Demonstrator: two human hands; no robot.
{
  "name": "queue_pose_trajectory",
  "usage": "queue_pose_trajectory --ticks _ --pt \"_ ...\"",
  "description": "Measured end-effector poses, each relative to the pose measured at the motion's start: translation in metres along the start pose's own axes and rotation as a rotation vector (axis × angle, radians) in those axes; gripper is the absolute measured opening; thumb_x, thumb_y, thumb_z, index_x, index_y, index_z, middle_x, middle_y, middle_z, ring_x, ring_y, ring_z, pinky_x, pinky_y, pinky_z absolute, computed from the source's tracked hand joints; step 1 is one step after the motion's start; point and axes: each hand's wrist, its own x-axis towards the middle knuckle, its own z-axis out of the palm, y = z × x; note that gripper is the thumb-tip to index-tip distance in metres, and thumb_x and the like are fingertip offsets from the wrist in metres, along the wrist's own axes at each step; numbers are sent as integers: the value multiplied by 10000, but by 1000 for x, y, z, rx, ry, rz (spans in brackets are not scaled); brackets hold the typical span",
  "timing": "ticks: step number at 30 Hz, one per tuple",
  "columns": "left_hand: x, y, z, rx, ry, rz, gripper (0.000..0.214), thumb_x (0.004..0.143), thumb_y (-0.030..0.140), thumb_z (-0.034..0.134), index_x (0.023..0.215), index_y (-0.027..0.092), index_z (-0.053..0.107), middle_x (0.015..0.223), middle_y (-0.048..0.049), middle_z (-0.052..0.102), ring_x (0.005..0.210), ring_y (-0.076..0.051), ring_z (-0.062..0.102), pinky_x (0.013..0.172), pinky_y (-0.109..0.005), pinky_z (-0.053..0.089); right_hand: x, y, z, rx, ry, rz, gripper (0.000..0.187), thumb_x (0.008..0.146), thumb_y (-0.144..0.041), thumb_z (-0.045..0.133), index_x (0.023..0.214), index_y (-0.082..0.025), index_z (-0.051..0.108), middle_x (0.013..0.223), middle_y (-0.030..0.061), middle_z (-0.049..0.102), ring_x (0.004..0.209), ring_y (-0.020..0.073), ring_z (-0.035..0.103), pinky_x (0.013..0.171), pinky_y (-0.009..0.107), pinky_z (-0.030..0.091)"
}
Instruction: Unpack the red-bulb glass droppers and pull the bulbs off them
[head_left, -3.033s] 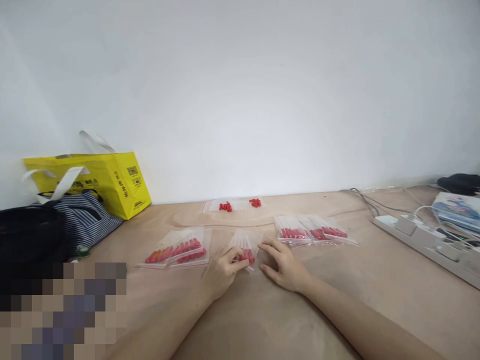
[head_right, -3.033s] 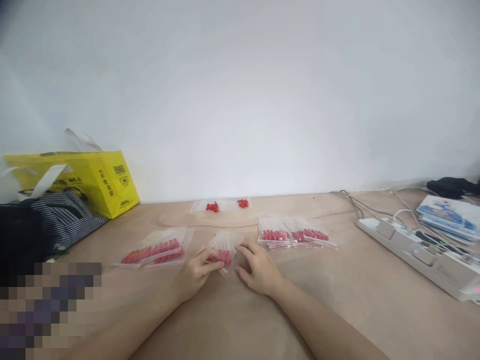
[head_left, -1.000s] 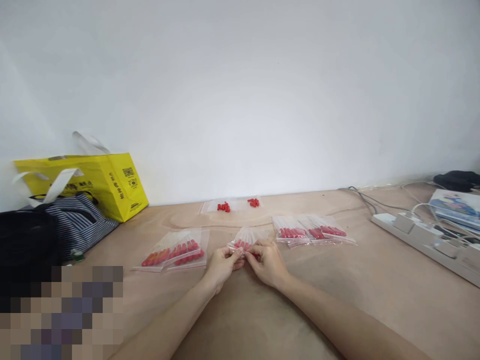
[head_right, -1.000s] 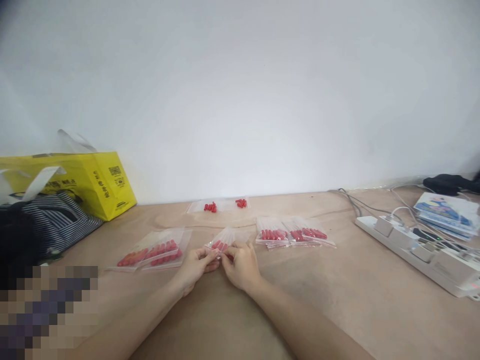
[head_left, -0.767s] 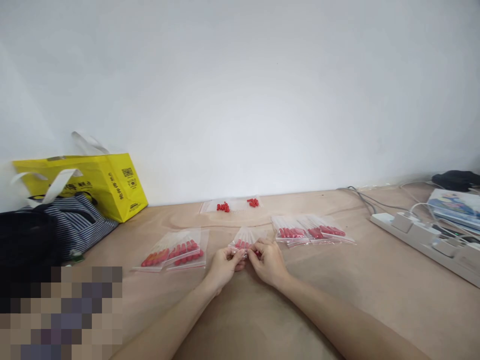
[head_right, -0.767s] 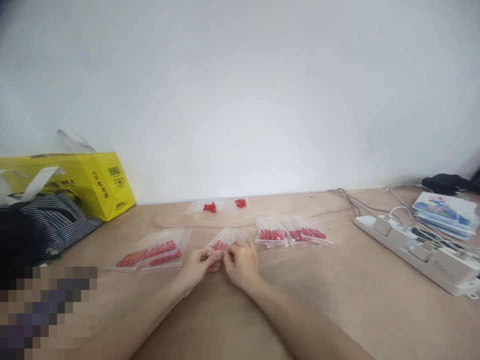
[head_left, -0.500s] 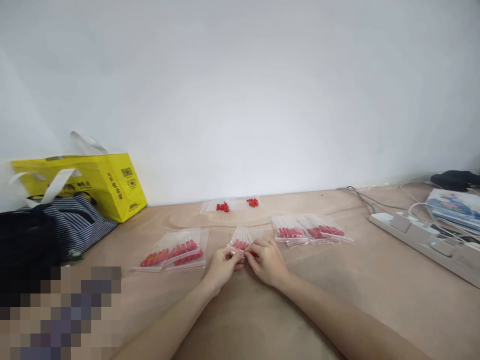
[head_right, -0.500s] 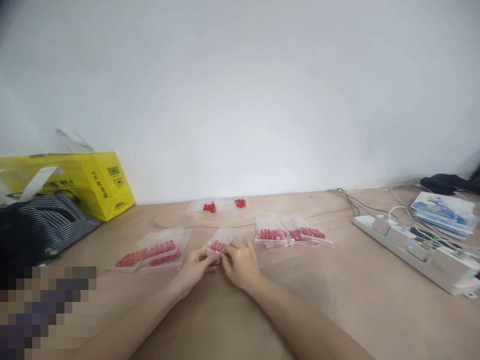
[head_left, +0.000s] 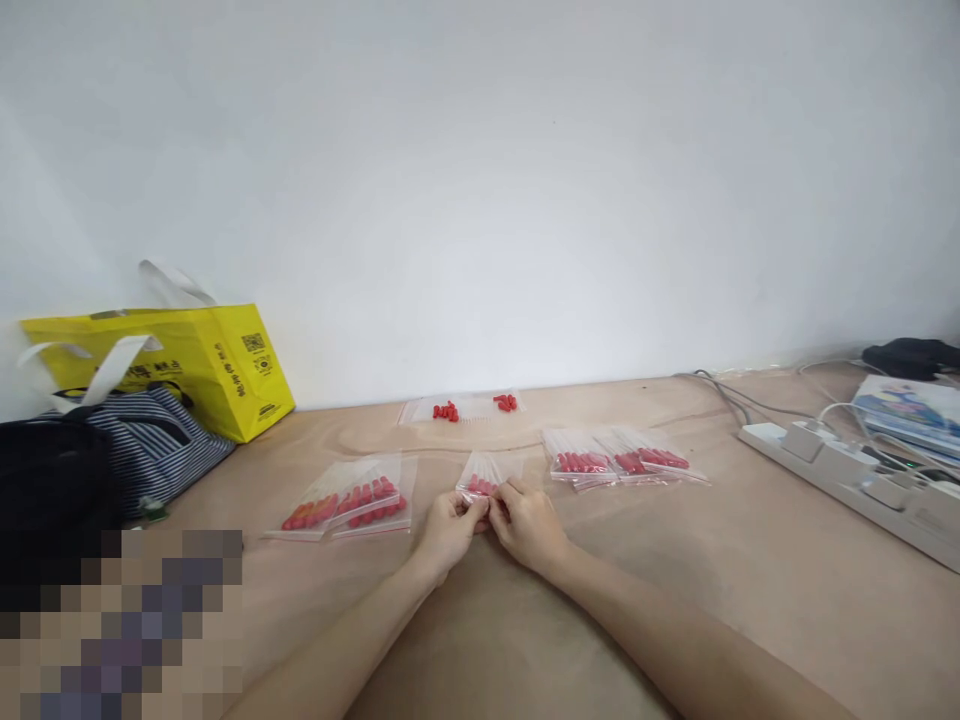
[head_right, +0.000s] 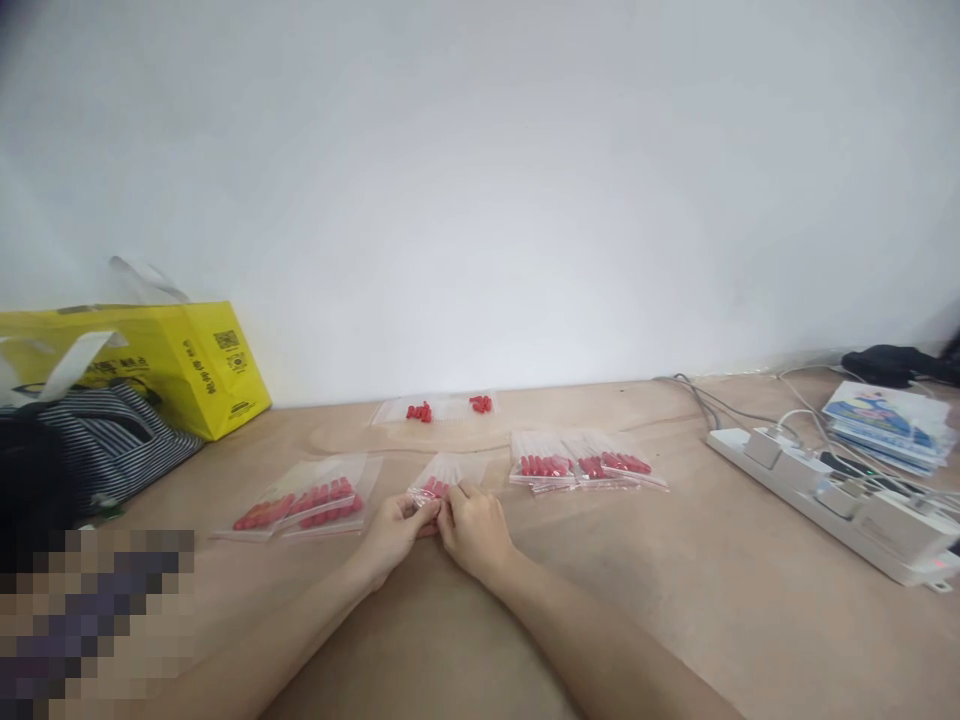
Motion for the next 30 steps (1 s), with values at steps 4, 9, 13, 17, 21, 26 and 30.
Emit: queue_pose_trajectory --ticks 4,9,13,17,21,26,30 --pt "-2 -3 3 -2 -3 11 279 559 387 663 539 147 521 537 17 594 620 -147 603 692 -291 500 2 3 4 55 49 39 153 778 -155 438 673 -155 549 692 39 586 607 124 524 534 220 299" --pt "-5 -13 8 82 31 15 284 576 314 640 480 162 419 471 58 500 533 -100 558 637 -251 491 10 19 4 134 136 172 172 779 -133 411 680 -150 550 647 44 592 609 137 528 548 221 319" --pt "-4 -13 0 201 32 35 271 631 326 579 479 160 429 461 45 474 475 -97 490 534 -240 447 11 25 4 188 122 103 165 809 -164 406 760 -174 564 724 30 616 684 137 551 591 213 350" --pt "-4 -6 -15 553 128 309 183 674 240 486 520 175 412 507 45 420 518 -114 439 536 -248 397 5 29 1 215 99 -28 163 796 -108 388 826 -169 536 746 31 593 705 142 542 601 216 377" --pt "1 -3 -25 871 199 639 213 590 55 392 742 168 490 757 -18 509 788 -176 491 742 -329 415 -3 34 -3 111 23 -206 257 747 -10 374 789 -178 564 794 36 573 706 130 526 628 214 394" --pt "10 -12 -30 1072 -62 709 509 617 -15 354 1073 176 476 1175 -76 447 1107 -197 398 950 -369 323 -7 35 -4 -29 21 -334 277 752 -12 411 817 -183 618 871 63 568 780 152 514 692 246 399" --pt "9 -10 -30 1143 -132 698 323 730 69 371 998 190 504 1026 -55 530 1031 -202 445 919 -375 342 -9 35 -11 -93 -51 -230 272 737 -15 424 823 -182 621 883 71 555 828 172 497 732 274 388"
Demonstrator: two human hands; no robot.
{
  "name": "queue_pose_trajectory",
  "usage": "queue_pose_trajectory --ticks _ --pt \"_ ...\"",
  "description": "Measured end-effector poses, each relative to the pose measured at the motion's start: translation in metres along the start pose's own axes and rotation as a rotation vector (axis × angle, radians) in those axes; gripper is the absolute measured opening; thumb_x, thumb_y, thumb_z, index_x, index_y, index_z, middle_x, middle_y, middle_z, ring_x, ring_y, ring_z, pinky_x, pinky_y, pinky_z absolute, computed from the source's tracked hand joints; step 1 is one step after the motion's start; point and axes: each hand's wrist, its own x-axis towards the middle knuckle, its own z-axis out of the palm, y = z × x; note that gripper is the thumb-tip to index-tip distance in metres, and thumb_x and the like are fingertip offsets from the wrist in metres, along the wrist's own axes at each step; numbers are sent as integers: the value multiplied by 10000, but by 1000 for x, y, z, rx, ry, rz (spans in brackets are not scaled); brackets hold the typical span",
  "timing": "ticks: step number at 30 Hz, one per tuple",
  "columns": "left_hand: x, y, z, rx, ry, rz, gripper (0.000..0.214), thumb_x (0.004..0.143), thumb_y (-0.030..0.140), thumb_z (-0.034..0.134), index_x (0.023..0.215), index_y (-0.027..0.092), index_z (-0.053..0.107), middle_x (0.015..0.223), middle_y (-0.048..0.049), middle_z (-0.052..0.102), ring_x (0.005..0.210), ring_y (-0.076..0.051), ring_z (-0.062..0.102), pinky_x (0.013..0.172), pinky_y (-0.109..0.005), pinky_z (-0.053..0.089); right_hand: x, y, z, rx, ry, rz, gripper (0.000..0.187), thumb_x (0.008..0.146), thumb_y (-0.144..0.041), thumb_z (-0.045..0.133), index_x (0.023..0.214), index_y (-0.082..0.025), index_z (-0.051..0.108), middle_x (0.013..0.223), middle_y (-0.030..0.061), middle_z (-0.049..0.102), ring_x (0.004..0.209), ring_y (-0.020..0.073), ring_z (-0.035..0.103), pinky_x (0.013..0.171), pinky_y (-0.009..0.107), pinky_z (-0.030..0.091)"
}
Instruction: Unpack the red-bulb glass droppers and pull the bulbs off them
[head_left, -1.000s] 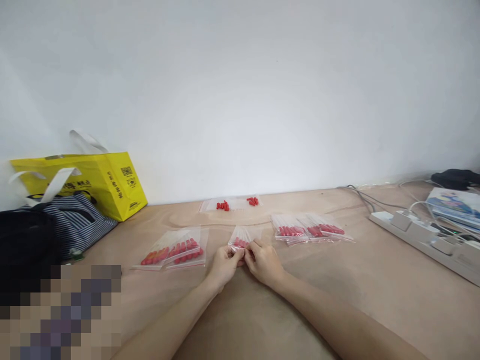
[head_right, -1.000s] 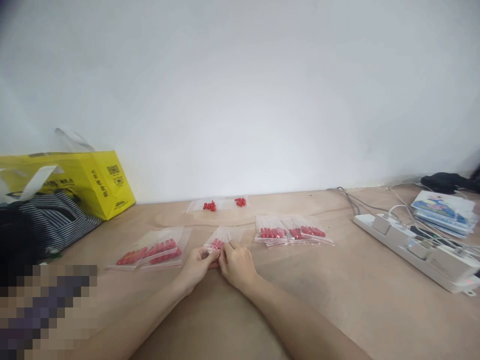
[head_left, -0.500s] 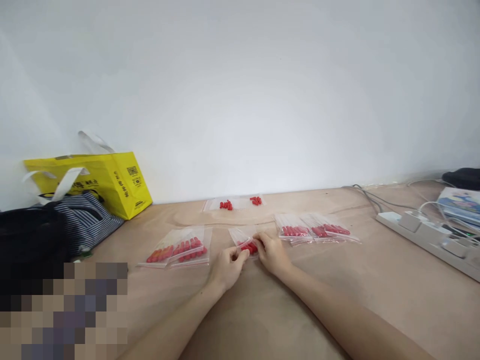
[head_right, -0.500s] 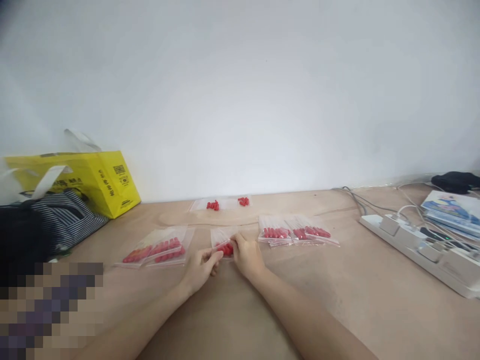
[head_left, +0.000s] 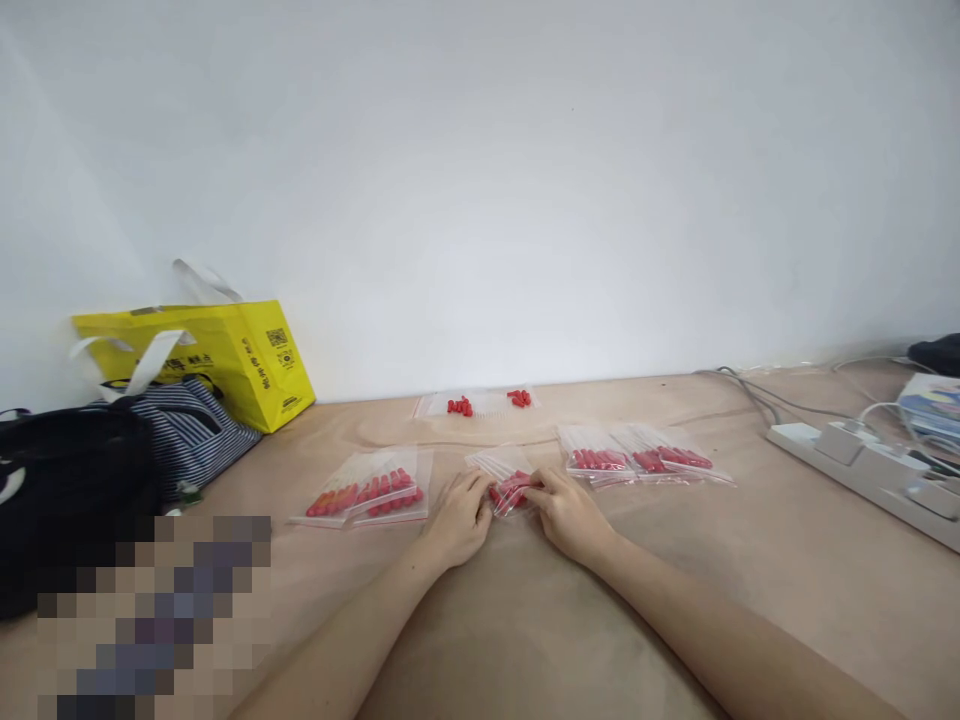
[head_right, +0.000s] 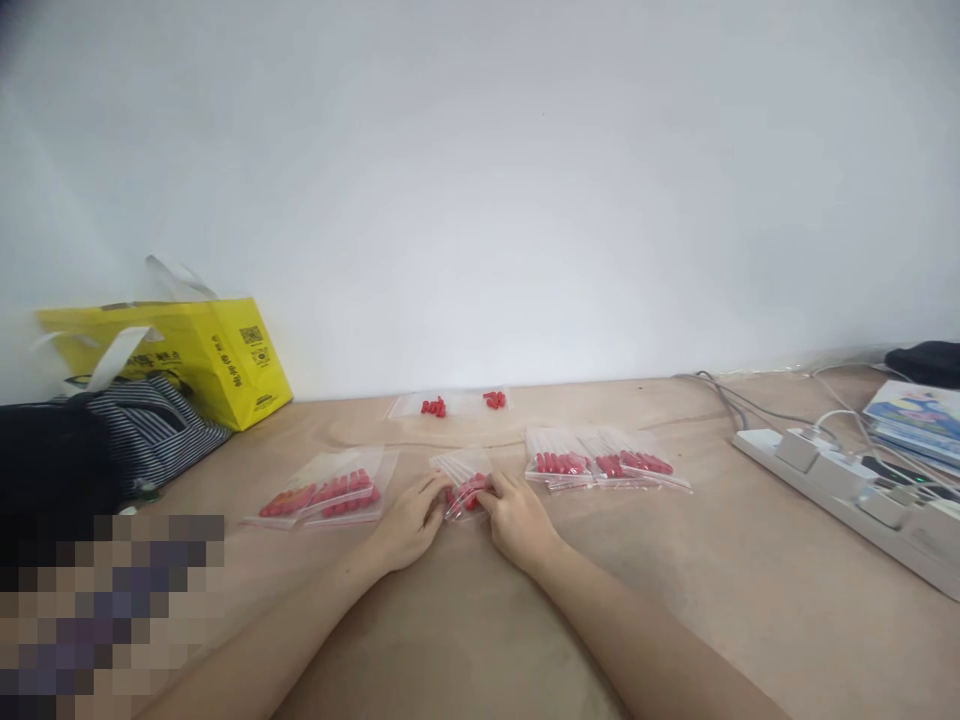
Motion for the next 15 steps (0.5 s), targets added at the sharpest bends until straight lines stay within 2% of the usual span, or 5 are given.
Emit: queue_pose_trajectory --ticks 6,10,15 --pt "-3 11 -7 88 37 -35 111 741 181 438 812 195 522 875 -40 523 866 -205 473 819 -371 370 -3 5 -3 5 -26 176 202 770 -103 433 880 -169 590 1011 97 516 913 196 465 792 312 367" --pt "-5 15 -10 64 42 -26 73 709 215 497 765 198 540 821 -33 519 835 -201 479 794 -351 369 -3 10 5 86 17 211 198 755 -72 430 837 -153 591 1012 103 484 924 187 450 781 291 371" --pt "-5 13 -16 -67 44 -15 92 636 233 591 716 202 558 1034 -46 500 1020 -239 436 882 -379 331 0 14 7 230 31 264 218 740 -56 420 769 -157 611 799 59 487 803 163 454 718 268 378"
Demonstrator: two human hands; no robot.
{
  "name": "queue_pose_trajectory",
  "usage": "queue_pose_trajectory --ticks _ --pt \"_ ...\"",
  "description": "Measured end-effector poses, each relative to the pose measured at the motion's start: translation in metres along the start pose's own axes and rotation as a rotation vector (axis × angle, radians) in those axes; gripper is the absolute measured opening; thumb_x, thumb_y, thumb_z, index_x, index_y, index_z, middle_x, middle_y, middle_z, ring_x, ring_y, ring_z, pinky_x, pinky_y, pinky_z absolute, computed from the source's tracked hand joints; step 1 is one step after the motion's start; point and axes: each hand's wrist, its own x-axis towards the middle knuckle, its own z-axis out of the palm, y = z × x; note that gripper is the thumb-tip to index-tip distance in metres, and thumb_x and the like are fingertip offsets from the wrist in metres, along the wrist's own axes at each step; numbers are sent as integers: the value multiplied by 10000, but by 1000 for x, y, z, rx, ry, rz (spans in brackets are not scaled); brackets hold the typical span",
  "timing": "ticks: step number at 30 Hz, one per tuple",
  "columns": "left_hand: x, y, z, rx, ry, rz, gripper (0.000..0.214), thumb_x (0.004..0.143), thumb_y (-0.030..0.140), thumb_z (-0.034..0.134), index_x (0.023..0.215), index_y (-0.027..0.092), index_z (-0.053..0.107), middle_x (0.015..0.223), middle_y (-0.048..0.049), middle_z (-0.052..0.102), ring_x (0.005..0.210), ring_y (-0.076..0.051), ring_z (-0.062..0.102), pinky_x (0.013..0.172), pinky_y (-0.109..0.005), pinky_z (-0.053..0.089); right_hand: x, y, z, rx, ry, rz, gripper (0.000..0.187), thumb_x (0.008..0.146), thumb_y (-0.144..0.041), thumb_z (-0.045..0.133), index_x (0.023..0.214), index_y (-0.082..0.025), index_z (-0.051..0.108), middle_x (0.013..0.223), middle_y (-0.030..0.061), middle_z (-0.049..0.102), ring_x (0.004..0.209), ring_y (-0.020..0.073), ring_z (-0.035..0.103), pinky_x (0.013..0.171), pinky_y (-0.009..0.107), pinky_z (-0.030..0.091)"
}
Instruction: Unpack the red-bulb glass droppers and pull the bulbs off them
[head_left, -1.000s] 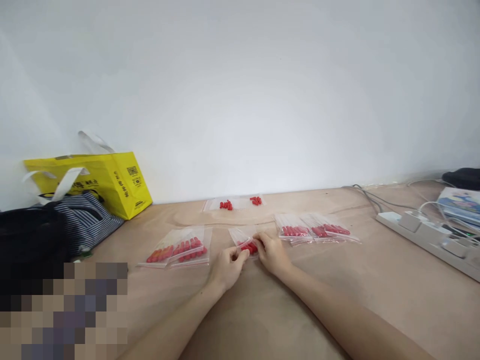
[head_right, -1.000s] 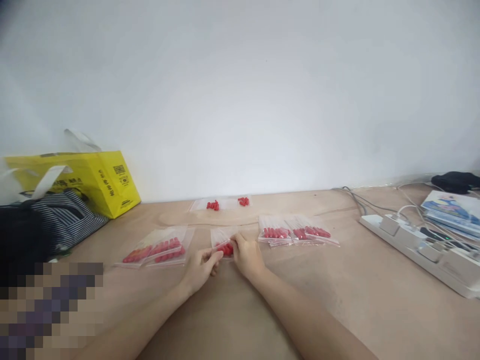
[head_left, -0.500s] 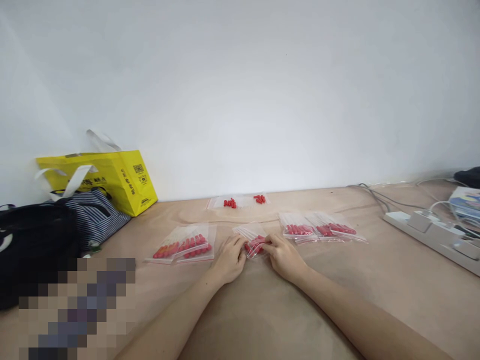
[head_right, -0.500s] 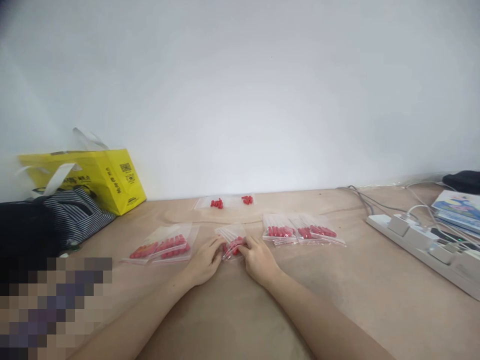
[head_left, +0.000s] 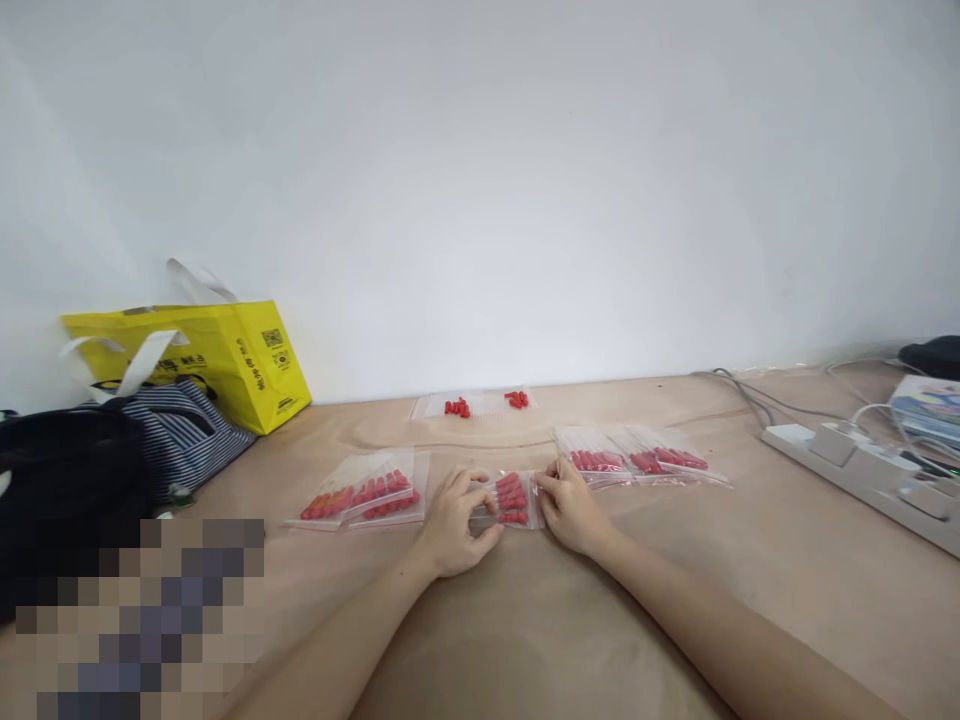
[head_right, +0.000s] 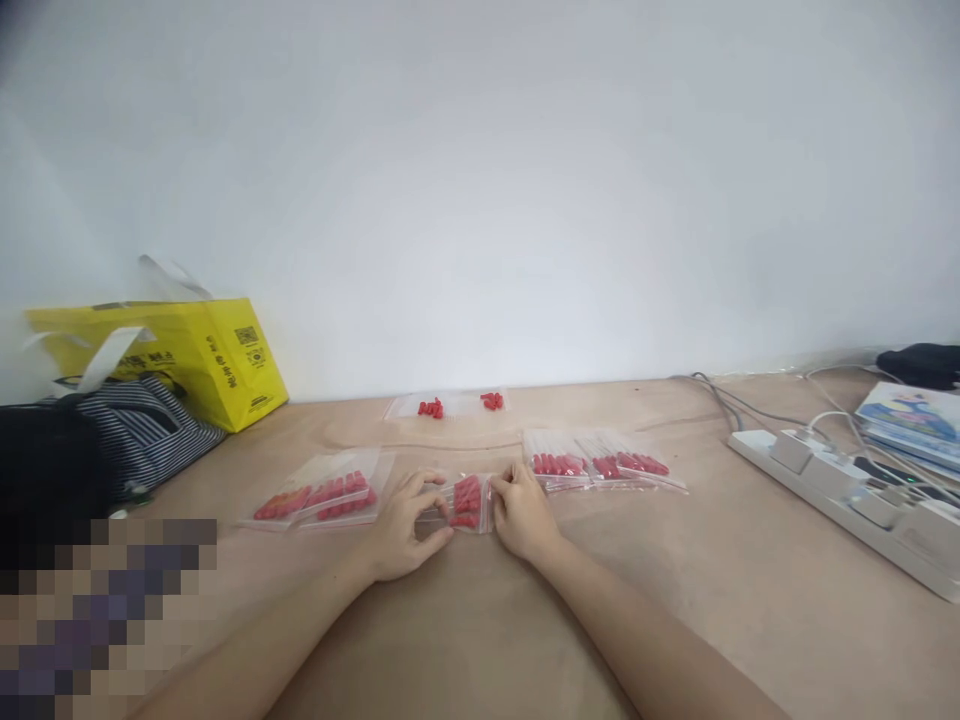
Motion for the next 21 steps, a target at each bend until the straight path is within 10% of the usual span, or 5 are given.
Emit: queue_pose_trajectory --ticks 7,21 --pt "0 -4 -4 -219 -138 -61 133 798 246 417 756 190 530 997 -45 559 984 -177 500 822 -303 399 5 -3 -6 282 -118 96 208 751 -118 437 840 -167 619 749 23 548 686 127 490 642 231 382" --pt "-5 -15 5 -202 -7 -149 296 712 273 546 997 204 509 994 -49 589 937 -213 530 838 -360 405 10 -6 -10 558 -284 97 329 604 -126 603 928 -184 613 654 -52 536 578 81 433 550 177 356"
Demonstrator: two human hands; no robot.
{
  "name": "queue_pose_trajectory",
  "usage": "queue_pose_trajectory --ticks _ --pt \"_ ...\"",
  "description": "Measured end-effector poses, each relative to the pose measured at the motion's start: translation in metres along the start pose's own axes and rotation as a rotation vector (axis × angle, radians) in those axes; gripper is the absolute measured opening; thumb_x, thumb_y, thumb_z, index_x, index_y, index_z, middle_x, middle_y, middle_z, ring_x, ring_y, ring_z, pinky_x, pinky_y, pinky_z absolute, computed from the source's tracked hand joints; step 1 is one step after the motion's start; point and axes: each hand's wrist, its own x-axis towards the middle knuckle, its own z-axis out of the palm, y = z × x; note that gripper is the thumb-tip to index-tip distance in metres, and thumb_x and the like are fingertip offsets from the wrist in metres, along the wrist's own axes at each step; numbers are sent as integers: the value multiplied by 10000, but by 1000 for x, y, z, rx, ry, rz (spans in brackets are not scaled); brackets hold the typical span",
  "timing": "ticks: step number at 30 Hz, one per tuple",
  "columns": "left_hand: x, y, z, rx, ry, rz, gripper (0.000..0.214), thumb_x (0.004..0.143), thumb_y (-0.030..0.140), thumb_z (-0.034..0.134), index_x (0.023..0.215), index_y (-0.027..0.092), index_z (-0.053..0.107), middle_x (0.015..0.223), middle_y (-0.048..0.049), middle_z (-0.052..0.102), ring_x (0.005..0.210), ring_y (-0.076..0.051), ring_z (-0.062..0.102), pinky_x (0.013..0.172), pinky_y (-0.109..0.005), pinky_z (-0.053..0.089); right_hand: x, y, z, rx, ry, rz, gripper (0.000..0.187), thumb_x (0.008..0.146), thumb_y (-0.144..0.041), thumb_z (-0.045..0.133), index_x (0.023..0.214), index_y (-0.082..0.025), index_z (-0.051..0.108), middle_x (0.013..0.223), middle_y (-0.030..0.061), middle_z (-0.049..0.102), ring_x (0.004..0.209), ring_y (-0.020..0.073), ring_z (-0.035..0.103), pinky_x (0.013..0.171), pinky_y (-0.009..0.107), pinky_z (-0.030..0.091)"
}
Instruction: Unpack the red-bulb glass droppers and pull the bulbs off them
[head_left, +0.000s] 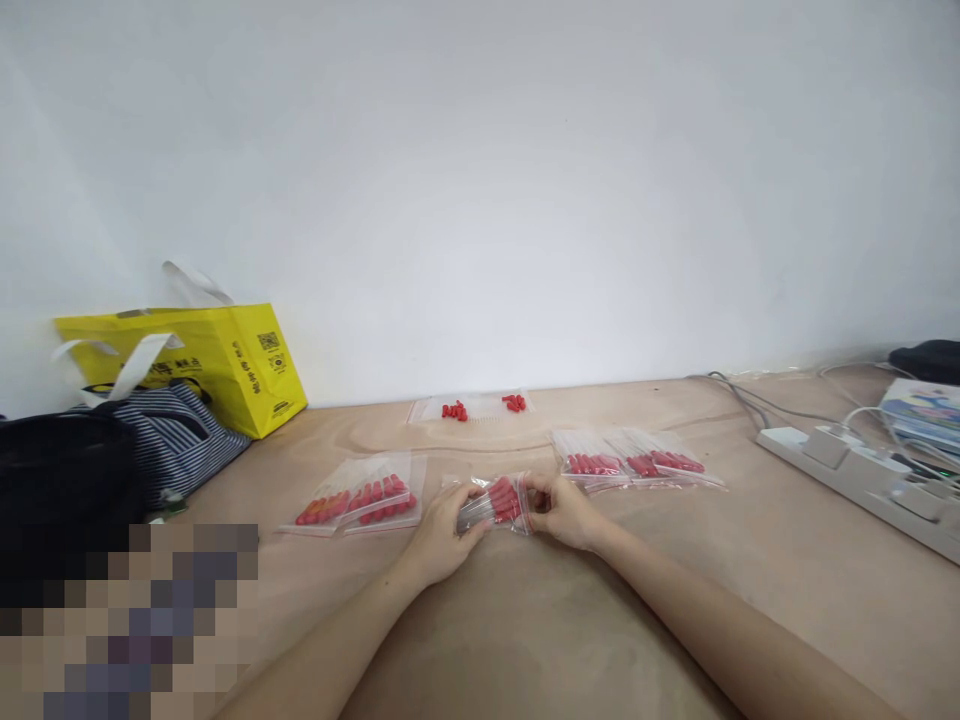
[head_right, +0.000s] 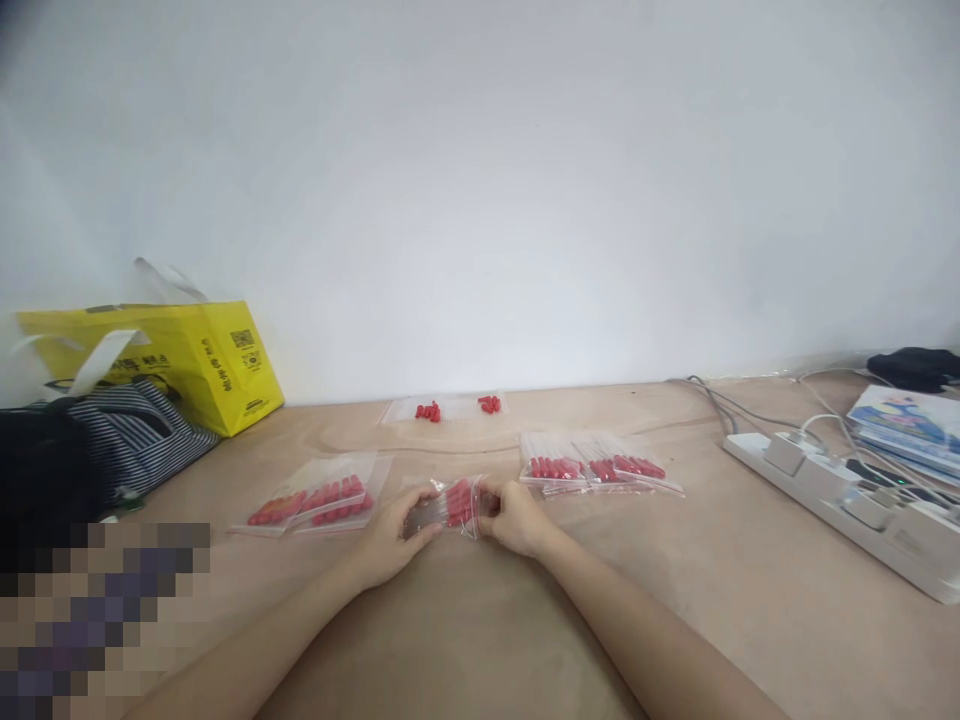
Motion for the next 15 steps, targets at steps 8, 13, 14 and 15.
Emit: queue_pose_trajectory --ticks 8,13,14,15 --pt "1 2 -6 -130 -71 -103 412 653 282 608 1042 190 510 977 -59 589 925 -209 536 819 -350 417 2 -6 4 105 -15 22 328 562 -72 588 878 -163 596 642 -59 531 565 77 436 532 175 355" --pt "0 2 -6 -138 -76 -84 425 651 286 614 1052 192 513 987 -64 586 928 -209 535 830 -361 418 5 -6 5 295 -105 59 280 515 -79 633 782 -151 590 653 -53 563 582 83 479 538 181 377" --pt "0 2 -6 -139 -72 -85 417 649 285 616 1044 192 519 985 -65 586 922 -209 536 826 -361 420 5 -6 6 285 -91 72 284 503 -69 636 771 -150 589 652 -53 566 580 82 479 536 181 376" --pt "0 2 -6 -144 -68 -87 411 648 283 617 1038 190 525 982 -64 587 916 -207 538 822 -359 423 5 -6 6 264 -66 85 292 494 -59 638 767 -148 587 654 -52 570 580 82 478 534 180 374"
